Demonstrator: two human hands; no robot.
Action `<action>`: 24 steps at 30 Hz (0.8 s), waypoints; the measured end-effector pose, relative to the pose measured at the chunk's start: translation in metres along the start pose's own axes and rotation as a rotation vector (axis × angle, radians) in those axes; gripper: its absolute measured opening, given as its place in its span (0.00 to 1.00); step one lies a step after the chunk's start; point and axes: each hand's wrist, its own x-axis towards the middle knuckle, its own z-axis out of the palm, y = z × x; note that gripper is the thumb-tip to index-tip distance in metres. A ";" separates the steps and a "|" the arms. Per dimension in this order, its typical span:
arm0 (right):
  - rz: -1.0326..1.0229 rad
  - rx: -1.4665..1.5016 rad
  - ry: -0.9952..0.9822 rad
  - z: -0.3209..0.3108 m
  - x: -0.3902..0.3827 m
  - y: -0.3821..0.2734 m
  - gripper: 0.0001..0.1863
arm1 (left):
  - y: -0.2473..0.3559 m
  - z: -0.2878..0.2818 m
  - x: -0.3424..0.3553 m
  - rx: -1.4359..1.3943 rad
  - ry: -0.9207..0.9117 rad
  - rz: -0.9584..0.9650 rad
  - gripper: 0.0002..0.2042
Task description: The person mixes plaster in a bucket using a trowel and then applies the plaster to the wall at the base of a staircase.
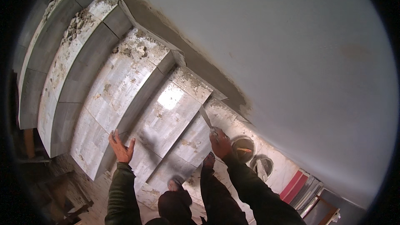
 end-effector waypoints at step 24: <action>0.311 -0.129 -0.094 0.000 0.046 -0.205 0.21 | -0.081 -0.012 0.182 0.160 -0.592 -1.058 0.73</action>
